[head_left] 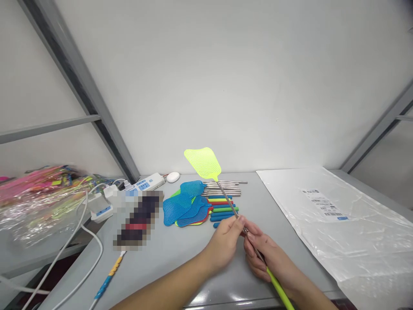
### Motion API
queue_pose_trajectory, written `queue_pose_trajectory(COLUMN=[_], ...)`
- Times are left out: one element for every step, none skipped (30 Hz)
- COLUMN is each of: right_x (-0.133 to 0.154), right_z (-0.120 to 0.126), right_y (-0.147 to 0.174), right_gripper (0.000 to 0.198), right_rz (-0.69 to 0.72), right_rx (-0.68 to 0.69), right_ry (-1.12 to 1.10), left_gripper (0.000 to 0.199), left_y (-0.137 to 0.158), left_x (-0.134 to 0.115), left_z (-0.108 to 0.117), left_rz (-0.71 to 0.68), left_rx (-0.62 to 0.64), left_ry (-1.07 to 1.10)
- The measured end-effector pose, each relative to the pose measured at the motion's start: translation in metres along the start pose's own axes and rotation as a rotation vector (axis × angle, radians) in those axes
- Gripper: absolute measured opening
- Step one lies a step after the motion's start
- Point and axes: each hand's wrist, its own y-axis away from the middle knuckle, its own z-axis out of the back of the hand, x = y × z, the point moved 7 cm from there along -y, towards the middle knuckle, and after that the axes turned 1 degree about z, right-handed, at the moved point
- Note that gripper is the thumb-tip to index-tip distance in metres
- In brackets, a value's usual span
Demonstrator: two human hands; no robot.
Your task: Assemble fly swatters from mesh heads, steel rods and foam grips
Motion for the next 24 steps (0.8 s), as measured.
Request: queue_pose_trajectory(right_x=[0.001, 0.002, 0.003, 0.004, 0.004, 0.005, 0.005, 0.004, 0.004, 0.003, 0.003, 0.002, 0.002, 0.001, 0.001, 0.002, 0.002, 0.002, 0.002, 0.002, 0.002, 0.001, 0.001, 0.000], right_z=[0.000, -0.001, -0.002, -0.003, -0.004, -0.005, -0.007, -0.007, -0.008, -0.009, -0.010, -0.011, -0.012, -0.013, -0.014, -0.015, -0.016, -0.017, -0.019, -0.020, -0.021, -0.021, -0.020, -0.019], right_y=[-0.002, -0.004, -0.006, -0.008, -0.010, -0.011, -0.012, -0.011, -0.011, -0.010, -0.008, -0.006, -0.005, -0.004, -0.003, -0.002, -0.001, 0.000, 0.000, 0.001, 0.002, 0.003, 0.004, 0.004], right_gripper=[0.039, 0.040, 0.042, 0.043, 0.043, 0.043, 0.044, 0.044, 0.044, 0.044, 0.043, 0.043, 0.043, 0.043, 0.043, 0.043, 0.042, 0.042, 0.041, 0.041, 0.040, 0.040, 0.040, 0.040], right_rz=[-0.001, -0.002, -0.004, -0.008, -0.012, -0.015, -0.020, -0.026, -0.032, -0.041, -0.051, -0.062, -0.075, -0.085, -0.091, -0.095, -0.099, -0.102, -0.104, -0.106, -0.109, -0.108, -0.105, -0.103], right_rx=[0.000, 0.004, 0.007, 0.010, 0.015, 0.022, 0.029, 0.035, 0.040, 0.046, 0.056, 0.067, 0.079, 0.090, 0.098, 0.104, 0.110, 0.115, 0.121, 0.127, 0.132, 0.135, 0.134, 0.128], right_ry=[0.018, 0.035, 0.046, 0.051, 0.050, 0.046, 0.041, 0.039, 0.041, 0.046, 0.051, 0.057, 0.064, 0.073, 0.081, 0.091, 0.100, 0.108, 0.114, 0.119, 0.125, 0.133, 0.142, 0.152], left_gripper=[0.042, 0.042, 0.042, 0.041, 0.041, 0.040, 0.039, 0.039, 0.039, 0.039, 0.039, 0.038, 0.037, 0.036, 0.034, 0.032, 0.031, 0.030, 0.030, 0.029, 0.029, 0.030, 0.030, 0.031], left_y=[0.000, -0.001, -0.003, -0.004, -0.005, -0.006, -0.007, -0.008, -0.009, -0.010, -0.010, -0.011, -0.011, -0.011, -0.011, -0.010, -0.010, -0.009, -0.008, -0.008, -0.007, -0.007, -0.007, -0.007], left_x=[0.000, -0.001, -0.003, -0.005, -0.009, -0.012, -0.016, -0.020, -0.024, -0.028, -0.033, -0.039, -0.044, -0.051, -0.058, -0.065, -0.071, -0.077, -0.082, -0.085, -0.087, -0.088, -0.087, -0.085], left_z=[0.002, 0.005, 0.009, 0.013, 0.017, 0.021, 0.025, 0.029, 0.033, 0.037, 0.042, 0.048, 0.054, 0.062, 0.069, 0.077, 0.084, 0.091, 0.097, 0.102, 0.105, 0.107, 0.106, 0.104], left_rz=[0.001, 0.000, -0.004, -0.010, -0.022, -0.038, -0.055, -0.070, -0.085, -0.101, -0.120, -0.140, -0.165, -0.197, -0.234, -0.270, -0.303, -0.330, -0.353, -0.371, -0.385, -0.396, -0.404, -0.407], left_rx=[-0.023, -0.049, -0.078, -0.107, -0.135, -0.160, -0.183, -0.198, -0.213, -0.229, -0.251, -0.274, -0.301, -0.330, -0.360, -0.390, -0.423, -0.453, -0.478, -0.497, -0.510, -0.518, -0.523, -0.526], left_ry=[0.030, 0.057, 0.079, 0.094, 0.099, 0.100, 0.098, 0.097, 0.096, 0.097, 0.101, 0.108, 0.119, 0.132, 0.145, 0.159, 0.175, 0.192, 0.205, 0.218, 0.227, 0.228, 0.222, 0.210])
